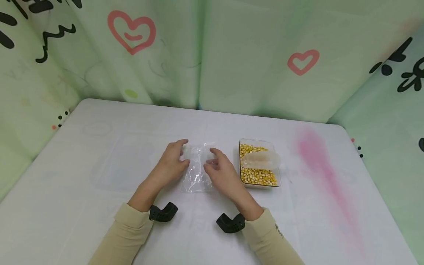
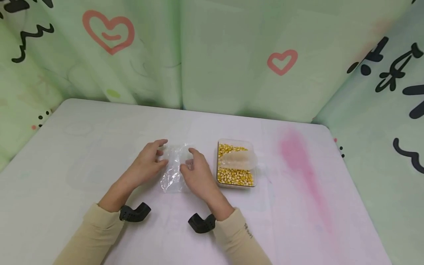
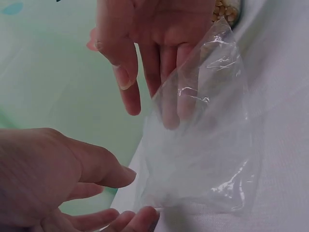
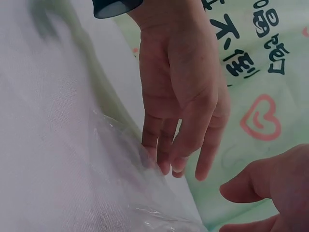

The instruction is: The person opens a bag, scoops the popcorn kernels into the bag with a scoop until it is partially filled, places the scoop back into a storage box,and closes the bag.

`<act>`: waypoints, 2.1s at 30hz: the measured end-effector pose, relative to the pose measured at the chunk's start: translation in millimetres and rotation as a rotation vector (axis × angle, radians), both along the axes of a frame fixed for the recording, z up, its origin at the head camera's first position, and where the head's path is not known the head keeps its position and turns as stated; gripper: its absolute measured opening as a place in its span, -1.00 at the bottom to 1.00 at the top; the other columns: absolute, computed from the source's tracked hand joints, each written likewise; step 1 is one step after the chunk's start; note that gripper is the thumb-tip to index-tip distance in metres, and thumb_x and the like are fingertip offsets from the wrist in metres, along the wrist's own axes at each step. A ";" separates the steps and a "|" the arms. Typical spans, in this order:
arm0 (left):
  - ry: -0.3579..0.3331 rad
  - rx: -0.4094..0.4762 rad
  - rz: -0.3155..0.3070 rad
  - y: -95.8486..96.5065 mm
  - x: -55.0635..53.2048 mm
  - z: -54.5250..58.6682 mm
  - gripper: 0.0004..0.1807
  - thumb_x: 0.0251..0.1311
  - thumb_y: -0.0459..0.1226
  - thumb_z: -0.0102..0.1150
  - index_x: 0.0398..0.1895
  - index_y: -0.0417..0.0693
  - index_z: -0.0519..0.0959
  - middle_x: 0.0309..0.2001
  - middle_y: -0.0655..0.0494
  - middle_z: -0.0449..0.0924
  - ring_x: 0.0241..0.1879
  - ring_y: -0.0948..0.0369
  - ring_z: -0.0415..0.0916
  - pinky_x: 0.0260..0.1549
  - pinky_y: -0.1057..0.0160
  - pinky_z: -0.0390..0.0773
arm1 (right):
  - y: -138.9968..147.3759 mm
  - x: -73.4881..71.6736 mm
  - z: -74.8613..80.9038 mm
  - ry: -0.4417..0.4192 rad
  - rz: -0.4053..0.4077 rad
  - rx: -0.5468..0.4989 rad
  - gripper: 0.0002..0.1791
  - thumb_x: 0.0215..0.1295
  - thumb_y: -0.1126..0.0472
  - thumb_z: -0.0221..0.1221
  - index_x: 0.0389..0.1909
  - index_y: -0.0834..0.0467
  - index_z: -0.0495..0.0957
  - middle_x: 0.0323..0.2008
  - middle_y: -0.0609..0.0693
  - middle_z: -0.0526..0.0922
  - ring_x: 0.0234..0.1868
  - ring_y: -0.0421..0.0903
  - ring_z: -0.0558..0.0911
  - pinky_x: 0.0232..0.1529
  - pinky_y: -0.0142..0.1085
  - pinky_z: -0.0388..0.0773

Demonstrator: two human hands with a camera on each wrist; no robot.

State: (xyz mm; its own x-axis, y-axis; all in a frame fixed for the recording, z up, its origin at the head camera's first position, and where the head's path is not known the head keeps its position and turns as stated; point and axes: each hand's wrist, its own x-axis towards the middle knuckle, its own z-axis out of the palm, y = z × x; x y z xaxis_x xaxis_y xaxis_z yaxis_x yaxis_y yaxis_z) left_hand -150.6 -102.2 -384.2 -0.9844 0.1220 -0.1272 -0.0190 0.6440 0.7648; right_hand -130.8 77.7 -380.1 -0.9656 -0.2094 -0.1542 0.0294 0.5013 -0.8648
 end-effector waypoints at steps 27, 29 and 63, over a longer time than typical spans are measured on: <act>-0.038 0.300 0.030 -23.6 -11.6 26.4 -0.57 0.35 -0.20 0.16 0.25 -0.06 0.49 -0.01 -0.04 0.66 -0.16 0.14 0.71 0.00 0.12 0.59 | 7.4 4.7 13.5 0.107 0.041 -0.296 -0.55 0.42 0.47 -0.09 0.27 0.15 0.41 0.17 0.07 0.59 -0.11 -0.04 0.73 -0.01 -0.22 0.64; -0.033 0.327 0.009 -27.2 -10.7 28.7 -0.63 0.33 -0.19 0.20 0.17 -0.06 0.56 -0.12 -0.06 0.69 -0.23 0.15 0.71 -0.03 0.13 0.59 | 8.7 4.6 14.5 0.110 0.042 -0.321 -0.53 0.42 0.47 -0.07 0.30 0.14 0.35 0.14 0.12 0.58 -0.14 -0.01 0.73 -0.05 -0.24 0.66; -0.077 0.338 -0.277 -27.5 -1.4 37.4 -0.72 0.31 -0.06 0.23 -0.20 -0.09 0.68 -0.38 0.05 0.61 -0.38 0.09 0.59 -0.16 0.03 0.55 | 26.6 -1.6 23.2 0.057 0.032 -0.334 -0.77 0.46 0.23 0.10 -0.06 0.33 0.50 -0.33 0.20 0.61 -0.40 -0.09 0.61 -0.29 -0.32 0.65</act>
State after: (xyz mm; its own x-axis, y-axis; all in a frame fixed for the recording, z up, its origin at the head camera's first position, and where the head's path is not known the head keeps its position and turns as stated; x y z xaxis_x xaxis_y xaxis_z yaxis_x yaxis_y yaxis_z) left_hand -152.0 -129.7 -346.8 -0.8978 0.4273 -0.1069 0.0535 0.3467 0.9365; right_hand -132.4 104.4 -356.9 -0.9629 -0.2692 -0.0182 -0.0344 0.1895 -0.9813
